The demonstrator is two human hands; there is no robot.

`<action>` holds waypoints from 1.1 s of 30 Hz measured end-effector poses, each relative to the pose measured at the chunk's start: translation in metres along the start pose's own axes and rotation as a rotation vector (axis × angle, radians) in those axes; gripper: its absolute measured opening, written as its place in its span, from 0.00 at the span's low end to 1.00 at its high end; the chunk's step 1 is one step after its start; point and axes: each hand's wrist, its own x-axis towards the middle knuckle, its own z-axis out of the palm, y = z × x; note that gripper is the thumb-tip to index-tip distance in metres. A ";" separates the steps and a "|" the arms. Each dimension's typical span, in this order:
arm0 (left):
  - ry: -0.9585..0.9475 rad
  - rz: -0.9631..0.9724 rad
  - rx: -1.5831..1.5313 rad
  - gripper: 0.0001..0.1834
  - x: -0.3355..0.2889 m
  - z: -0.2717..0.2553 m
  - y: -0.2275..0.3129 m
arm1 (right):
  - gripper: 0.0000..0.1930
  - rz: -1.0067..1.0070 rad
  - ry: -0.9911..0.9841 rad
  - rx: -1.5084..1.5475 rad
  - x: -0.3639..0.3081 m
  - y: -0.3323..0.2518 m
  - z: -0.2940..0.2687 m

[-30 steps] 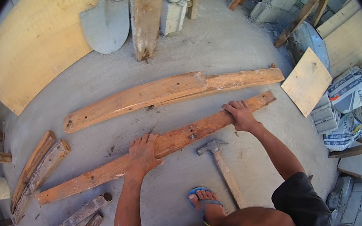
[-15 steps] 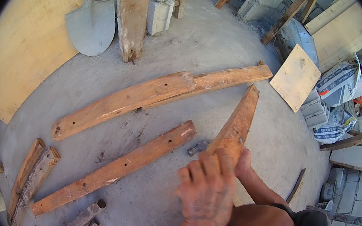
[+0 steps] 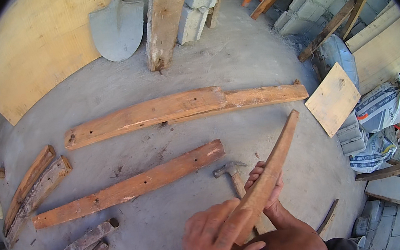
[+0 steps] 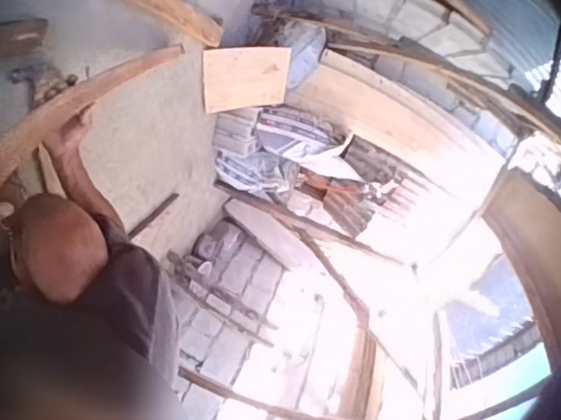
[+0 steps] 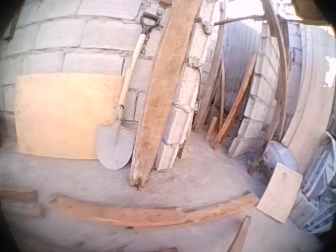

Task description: The person arranges wooden planks on the floor, picks up nails, and uses a hammer to drive nails into the wood to join the pieces. The person then lifts the assembled wooden frame and places it against a wall.

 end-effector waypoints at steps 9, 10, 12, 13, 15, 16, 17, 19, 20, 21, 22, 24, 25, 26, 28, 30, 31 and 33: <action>0.187 -0.253 -0.062 0.28 0.017 -0.020 -0.101 | 0.36 0.216 0.349 -0.728 0.044 -0.001 0.022; 0.194 -0.446 -0.037 0.28 0.029 -0.029 -0.121 | 0.35 0.331 0.383 -0.890 0.052 -0.004 0.026; 0.209 -0.510 0.027 0.34 0.049 -0.038 -0.154 | 0.37 0.512 0.427 -1.149 0.065 -0.011 0.034; 0.212 -0.422 0.120 0.37 0.051 -0.039 -0.166 | 0.39 0.402 0.347 -1.461 0.071 -0.016 0.039; 0.171 -0.389 0.331 0.42 0.051 -0.030 -0.182 | 0.44 0.154 0.223 -2.089 0.083 -0.027 0.052; 0.103 -0.430 0.486 0.43 0.049 -0.023 -0.187 | 0.46 0.014 0.021 -2.239 0.092 -0.033 0.059; 0.045 -0.434 0.638 0.45 0.045 -0.015 -0.190 | 0.48 -0.099 -0.149 -2.411 0.105 -0.040 0.066; -0.020 -0.401 0.889 0.46 0.044 -0.002 -0.200 | 0.50 -0.104 -0.433 -2.672 0.130 -0.045 0.071; -0.023 -0.362 0.990 0.46 0.048 0.001 -0.206 | 0.50 0.017 -0.541 -2.765 0.143 -0.044 0.069; -0.042 -0.322 1.097 0.47 0.052 0.002 -0.212 | 0.50 0.079 -0.688 -2.829 0.154 -0.041 0.065; -0.048 -0.317 1.028 0.47 0.057 0.000 -0.218 | 0.49 0.204 -0.746 -2.878 0.164 -0.035 0.058; -0.124 -0.339 0.899 0.47 0.067 -0.012 -0.229 | 0.47 0.377 -0.912 -2.894 0.180 -0.020 0.040; -0.105 -0.287 0.863 0.44 0.069 -0.017 -0.232 | 0.44 0.440 -0.844 -2.873 0.183 -0.019 0.037; -0.106 -0.265 0.819 0.40 0.071 -0.021 -0.234 | 0.42 0.546 -0.763 -2.829 0.187 -0.017 0.033; -0.148 -0.296 0.779 0.36 0.071 -0.024 -0.234 | 0.37 0.609 -0.725 -2.786 0.192 -0.018 0.030; -0.217 -0.388 0.814 0.36 0.067 -0.020 -0.233 | 0.32 0.556 -0.811 -2.776 0.194 -0.021 0.030; -0.223 -0.416 0.813 0.37 0.066 -0.016 -0.232 | 0.30 0.569 -0.824 -2.770 0.195 -0.022 0.030; -0.191 -0.412 0.869 0.39 0.065 -0.011 -0.234 | 0.27 0.545 -0.868 -2.760 0.199 -0.024 0.030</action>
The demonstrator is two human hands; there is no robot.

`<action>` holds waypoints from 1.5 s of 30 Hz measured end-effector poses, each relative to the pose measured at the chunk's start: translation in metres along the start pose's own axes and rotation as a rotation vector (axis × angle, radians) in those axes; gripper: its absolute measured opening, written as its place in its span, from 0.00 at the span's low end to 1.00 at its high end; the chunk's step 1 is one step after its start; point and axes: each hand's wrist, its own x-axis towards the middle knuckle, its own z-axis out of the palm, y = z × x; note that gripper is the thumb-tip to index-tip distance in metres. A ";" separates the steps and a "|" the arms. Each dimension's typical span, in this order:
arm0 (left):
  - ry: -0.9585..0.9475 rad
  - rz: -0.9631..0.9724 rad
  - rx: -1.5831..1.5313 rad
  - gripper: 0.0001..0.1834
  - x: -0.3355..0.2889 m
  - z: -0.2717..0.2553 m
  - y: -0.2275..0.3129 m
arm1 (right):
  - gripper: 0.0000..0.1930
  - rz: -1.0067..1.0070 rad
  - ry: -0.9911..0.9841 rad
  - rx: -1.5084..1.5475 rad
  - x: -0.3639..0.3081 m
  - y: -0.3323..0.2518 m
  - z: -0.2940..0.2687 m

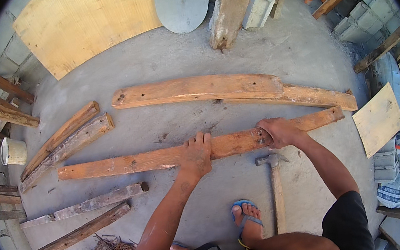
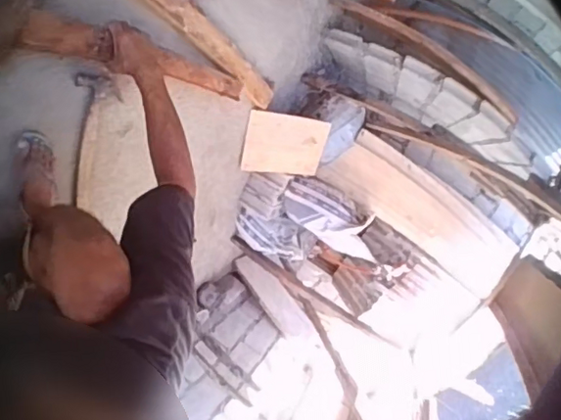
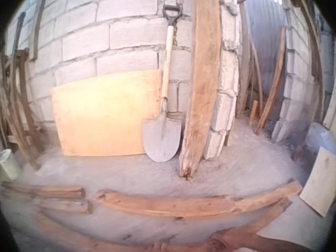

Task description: The person arranges wooden planks on the floor, picks up nails, and uses a hammer to drive nails into the wood to join the pieces. The person then lifts the assembled wooden frame and places it against a wall.

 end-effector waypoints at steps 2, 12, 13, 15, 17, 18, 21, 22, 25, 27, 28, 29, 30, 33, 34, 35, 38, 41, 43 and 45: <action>0.015 0.011 -0.042 0.38 0.002 0.002 -0.002 | 0.25 0.030 0.015 -0.014 0.002 0.000 0.004; -0.173 0.117 -0.214 0.52 0.001 -0.020 -0.021 | 0.26 0.041 0.112 -0.053 0.000 -0.002 0.016; -0.244 0.136 -0.202 0.54 0.005 -0.020 -0.025 | 0.27 0.046 0.103 -0.059 0.001 -0.002 0.016; -0.362 0.147 -0.114 0.60 0.012 -0.022 -0.037 | 0.28 0.066 0.060 -0.058 0.005 -0.005 0.016; -0.352 0.152 -0.071 0.61 0.014 -0.026 -0.049 | 0.30 0.045 0.045 -0.024 0.010 -0.009 0.016; -0.354 0.159 -0.057 0.61 0.014 -0.029 -0.052 | 0.30 0.037 0.042 -0.006 0.013 -0.012 0.015; -0.322 0.137 -0.263 0.61 0.011 -0.046 -0.058 | 0.32 0.039 0.025 0.079 0.021 -0.016 0.012; -0.317 0.150 -0.243 0.60 0.008 -0.050 -0.056 | 0.31 0.069 0.014 0.111 0.021 -0.017 0.011; -0.323 0.074 -0.065 0.57 0.004 -0.053 -0.041 | 0.29 0.071 -0.016 0.120 0.019 -0.016 0.011; -0.270 0.089 0.106 0.55 0.000 -0.044 -0.032 | 0.27 0.000 0.064 0.016 0.016 -0.017 0.014; -0.205 0.086 0.067 0.53 -0.002 -0.038 -0.029 | 0.26 0.000 0.104 -0.003 0.015 -0.017 0.017; -0.151 0.082 0.031 0.51 -0.004 -0.032 -0.030 | 0.26 -0.007 0.118 -0.015 0.015 -0.018 0.019; -0.113 0.051 0.010 0.49 -0.007 -0.026 -0.033 | 0.25 -0.039 0.146 -0.023 0.016 -0.019 0.021; 0.003 0.102 -0.012 0.43 -0.013 -0.013 -0.037 | 0.24 0.017 0.146 -0.051 0.020 -0.026 0.023; 0.011 0.080 0.000 0.40 -0.014 -0.011 -0.039 | 0.23 0.002 0.133 -0.048 0.022 -0.027 0.023; 0.027 0.080 0.005 0.38 -0.015 -0.008 -0.039 | 0.23 0.003 0.119 -0.048 0.022 -0.028 0.023; 0.041 0.088 -0.033 0.35 -0.016 -0.005 -0.039 | 0.22 0.041 0.119 -0.079 0.021 -0.029 0.024; 0.059 0.102 -0.067 0.33 -0.016 -0.003 -0.038 | 0.25 0.045 0.155 -0.071 0.016 -0.025 0.029; 0.080 0.112 -0.069 0.35 -0.016 -0.002 -0.038 | 0.26 0.015 0.168 -0.085 0.014 -0.022 0.033; 0.106 0.111 0.007 0.37 -0.017 -0.002 -0.038 | 0.27 0.014 0.189 -0.109 0.014 -0.021 0.037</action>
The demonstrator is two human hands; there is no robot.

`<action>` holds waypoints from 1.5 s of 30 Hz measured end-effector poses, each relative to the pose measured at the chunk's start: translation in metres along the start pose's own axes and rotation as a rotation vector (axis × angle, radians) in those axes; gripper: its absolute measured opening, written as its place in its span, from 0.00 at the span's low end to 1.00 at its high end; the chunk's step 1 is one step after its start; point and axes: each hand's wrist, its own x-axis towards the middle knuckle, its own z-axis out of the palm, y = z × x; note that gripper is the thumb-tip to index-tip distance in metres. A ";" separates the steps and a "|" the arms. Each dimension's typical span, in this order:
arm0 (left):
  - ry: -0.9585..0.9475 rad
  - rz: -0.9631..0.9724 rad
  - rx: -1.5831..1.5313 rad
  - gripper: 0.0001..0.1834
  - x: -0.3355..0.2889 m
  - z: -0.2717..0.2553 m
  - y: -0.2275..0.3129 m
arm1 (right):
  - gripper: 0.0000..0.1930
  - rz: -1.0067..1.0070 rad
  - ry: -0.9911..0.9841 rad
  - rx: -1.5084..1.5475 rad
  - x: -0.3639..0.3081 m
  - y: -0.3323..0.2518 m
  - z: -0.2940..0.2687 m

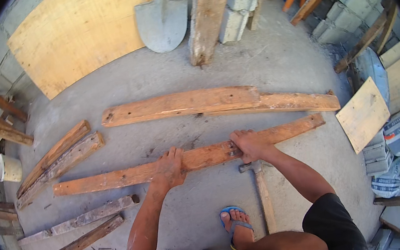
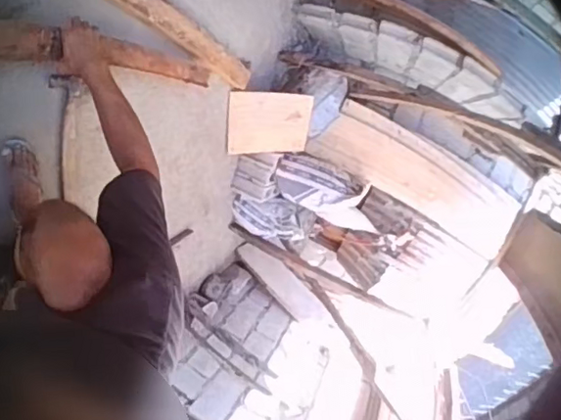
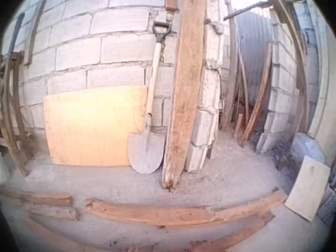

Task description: The person arranges wooden planks on the floor, picks up nails, and uses a hammer to drive nails into the wood to join the pieces. The person then lifts the assembled wooden frame and places it against a wall.

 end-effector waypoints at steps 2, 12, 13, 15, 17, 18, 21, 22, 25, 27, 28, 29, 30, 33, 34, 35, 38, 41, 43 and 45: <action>0.017 0.021 0.006 0.38 -0.001 -0.001 0.001 | 0.28 0.023 0.023 -0.031 0.000 -0.002 0.002; 0.007 0.031 -0.064 0.39 -0.003 -0.001 -0.002 | 0.28 0.038 0.045 -0.012 -0.002 -0.008 0.001; 0.005 0.026 -0.069 0.39 -0.003 0.000 -0.002 | 0.31 0.043 0.011 -0.008 -0.002 -0.008 0.001; 0.037 0.032 -0.067 0.40 -0.002 0.001 -0.003 | 0.37 0.056 -0.042 -0.016 -0.002 -0.007 -0.001; 0.016 0.014 -0.095 0.41 0.001 0.000 -0.005 | 0.42 -0.080 0.033 -0.017 -0.005 -0.002 -0.005; -0.029 0.001 -0.117 0.41 0.004 -0.001 -0.007 | 0.45 -0.137 0.055 -0.016 -0.008 0.003 -0.009; -0.064 0.005 -0.093 0.43 0.010 -0.003 -0.011 | 0.49 -0.201 0.184 -0.124 -0.020 0.023 -0.021; -0.094 0.004 -0.094 0.44 0.010 -0.003 -0.010 | 0.49 -0.131 0.096 -0.095 -0.024 0.030 -0.024; -0.066 0.006 -0.076 0.44 0.007 -0.003 -0.008 | 0.48 -0.052 0.028 -0.016 -0.033 0.041 -0.025; -0.020 0.018 -0.070 0.44 0.003 -0.002 -0.006 | 0.47 -0.021 0.057 -0.012 -0.038 0.038 -0.017; -0.012 0.024 -0.078 0.43 0.003 -0.002 -0.005 | 0.45 -0.008 0.095 -0.014 -0.038 0.038 -0.016; -0.025 0.019 -0.085 0.43 0.002 -0.002 -0.005 | 0.44 -0.001 0.100 0.003 -0.038 0.036 -0.013; -0.017 0.014 -0.085 0.43 0.001 -0.001 -0.004 | 0.42 -0.001 0.127 0.024 -0.038 0.036 -0.011; 0.003 0.005 -0.023 0.42 -0.002 0.003 -0.002 | 0.39 0.012 0.137 0.044 -0.038 0.036 -0.009; 0.026 0.011 -0.018 0.42 -0.004 0.005 -0.001 | 0.38 0.001 0.148 0.026 -0.039 0.036 -0.008; 0.056 0.021 -0.015 0.42 -0.007 0.007 0.000 | 0.38 -0.005 0.158 0.012 -0.041 0.036 -0.007; 0.140 0.057 -0.011 0.42 -0.018 0.018 0.004 | 0.40 -0.019 0.215 -0.070 -0.052 0.033 0.002; 0.253 0.105 0.052 0.42 -0.029 0.029 0.007 | 0.43 -0.019 0.264 -0.121 -0.066 0.027 0.016; 0.321 0.121 0.077 0.42 -0.034 0.036 0.009 | 0.44 -0.034 0.327 -0.151 -0.072 0.026 0.024; 0.373 0.132 0.066 0.41 -0.036 0.041 0.010 | 0.45 -0.045 0.351 -0.148 -0.075 0.027 0.029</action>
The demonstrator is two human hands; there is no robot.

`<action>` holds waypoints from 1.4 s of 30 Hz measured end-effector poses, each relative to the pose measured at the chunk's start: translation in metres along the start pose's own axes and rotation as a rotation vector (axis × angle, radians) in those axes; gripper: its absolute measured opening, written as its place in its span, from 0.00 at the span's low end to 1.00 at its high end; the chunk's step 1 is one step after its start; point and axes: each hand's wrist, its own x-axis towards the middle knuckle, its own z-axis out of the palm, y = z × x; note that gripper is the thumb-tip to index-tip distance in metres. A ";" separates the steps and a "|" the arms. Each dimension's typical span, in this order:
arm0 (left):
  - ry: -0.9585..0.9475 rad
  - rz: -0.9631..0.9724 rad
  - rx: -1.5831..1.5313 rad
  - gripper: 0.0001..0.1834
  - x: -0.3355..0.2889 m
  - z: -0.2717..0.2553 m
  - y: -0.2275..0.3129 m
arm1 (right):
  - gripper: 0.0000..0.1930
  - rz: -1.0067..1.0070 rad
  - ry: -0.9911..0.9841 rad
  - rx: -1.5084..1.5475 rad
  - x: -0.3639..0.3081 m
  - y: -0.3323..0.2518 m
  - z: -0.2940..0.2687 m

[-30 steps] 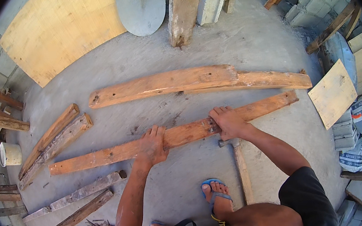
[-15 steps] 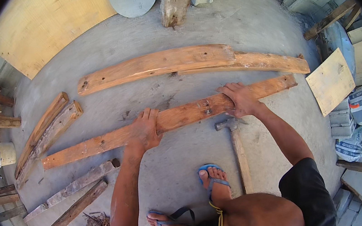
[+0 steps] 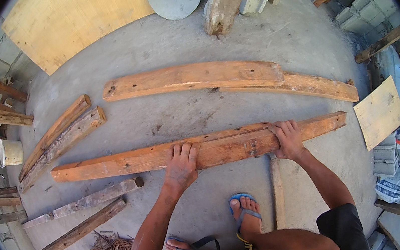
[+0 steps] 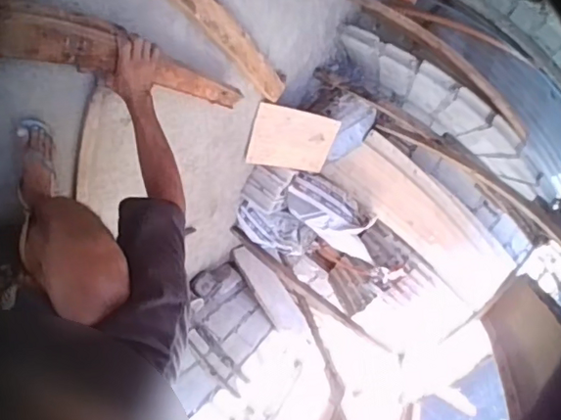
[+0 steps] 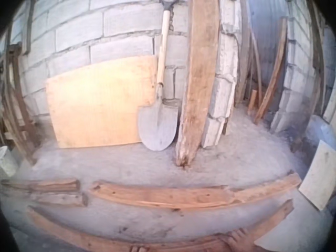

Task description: The person arranges wooden planks on the floor, picks up nails, and uses a hammer to drive nails into the wood to join the pieces. The person then lifts the assembled wooden frame and places it against a wall.

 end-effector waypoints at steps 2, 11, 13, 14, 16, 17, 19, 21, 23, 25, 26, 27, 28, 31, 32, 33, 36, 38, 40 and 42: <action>0.003 -0.007 -0.001 0.42 -0.002 0.002 0.001 | 0.46 0.006 0.011 -0.004 -0.003 0.000 0.002; 0.000 -0.109 -0.166 0.37 0.005 -0.004 0.006 | 0.45 0.045 0.015 0.016 0.007 -0.004 -0.002; -0.005 -0.120 -0.201 0.39 0.010 -0.006 0.004 | 0.44 0.061 -0.011 0.043 0.013 -0.001 -0.004; -0.002 -0.110 -0.192 0.40 0.011 -0.007 0.003 | 0.43 0.051 -0.018 0.048 0.015 -0.001 -0.005; 0.000 -0.100 -0.198 0.41 0.014 -0.007 0.002 | 0.43 0.054 -0.029 0.062 0.018 -0.001 -0.008; -0.004 -0.099 -0.216 0.41 0.014 -0.007 0.001 | 0.42 0.059 -0.047 0.066 0.020 -0.001 -0.010; -0.039 -0.113 -0.250 0.41 0.016 -0.006 -0.002 | 0.40 0.082 -0.085 0.088 0.024 0.000 -0.014; -0.080 -0.142 -0.285 0.42 0.021 -0.004 -0.008 | 0.37 0.118 -0.149 0.125 0.032 0.005 -0.017; -0.113 -0.120 -0.299 0.43 0.029 0.000 -0.016 | 0.36 0.142 -0.202 0.159 0.040 0.010 -0.020; -0.118 -0.117 -0.311 0.44 0.033 0.000 -0.024 | 0.35 0.091 -0.177 0.218 0.051 0.014 -0.021; -0.135 -0.139 -0.316 0.44 0.035 0.000 -0.024 | 0.33 0.094 -0.207 0.209 0.053 0.013 -0.021; -0.129 -0.120 -0.298 0.44 0.034 -0.001 -0.024 | 0.31 0.076 -0.190 0.211 0.054 0.012 -0.022; -0.189 -0.146 -0.282 0.43 0.035 -0.001 -0.023 | 0.32 0.111 -0.199 0.217 0.054 0.010 -0.022; -0.138 -0.188 -0.312 0.48 0.028 -0.002 -0.020 | 0.35 0.090 -0.157 0.203 0.051 0.006 -0.021; -0.109 -0.208 -0.346 0.50 0.025 -0.003 -0.019 | 0.36 0.102 -0.138 0.187 0.051 0.005 -0.021; -0.048 -0.201 -0.389 0.52 0.023 -0.004 -0.019 | 0.37 0.091 -0.146 0.197 0.050 0.004 -0.021; -0.113 -0.291 -0.490 0.58 0.022 -0.007 -0.021 | 0.39 0.126 -0.174 0.216 0.049 0.005 -0.023; -0.137 -0.297 -0.529 0.62 0.023 -0.007 -0.022 | 0.40 0.141 -0.194 0.267 0.049 0.007 -0.025; -0.123 -0.313 -0.501 0.63 0.021 -0.004 -0.022 | 0.41 0.169 -0.218 0.296 0.049 0.010 -0.025; 0.006 -0.303 -0.403 0.63 0.010 -0.002 -0.022 | 0.43 0.181 -0.237 0.320 0.048 0.013 -0.025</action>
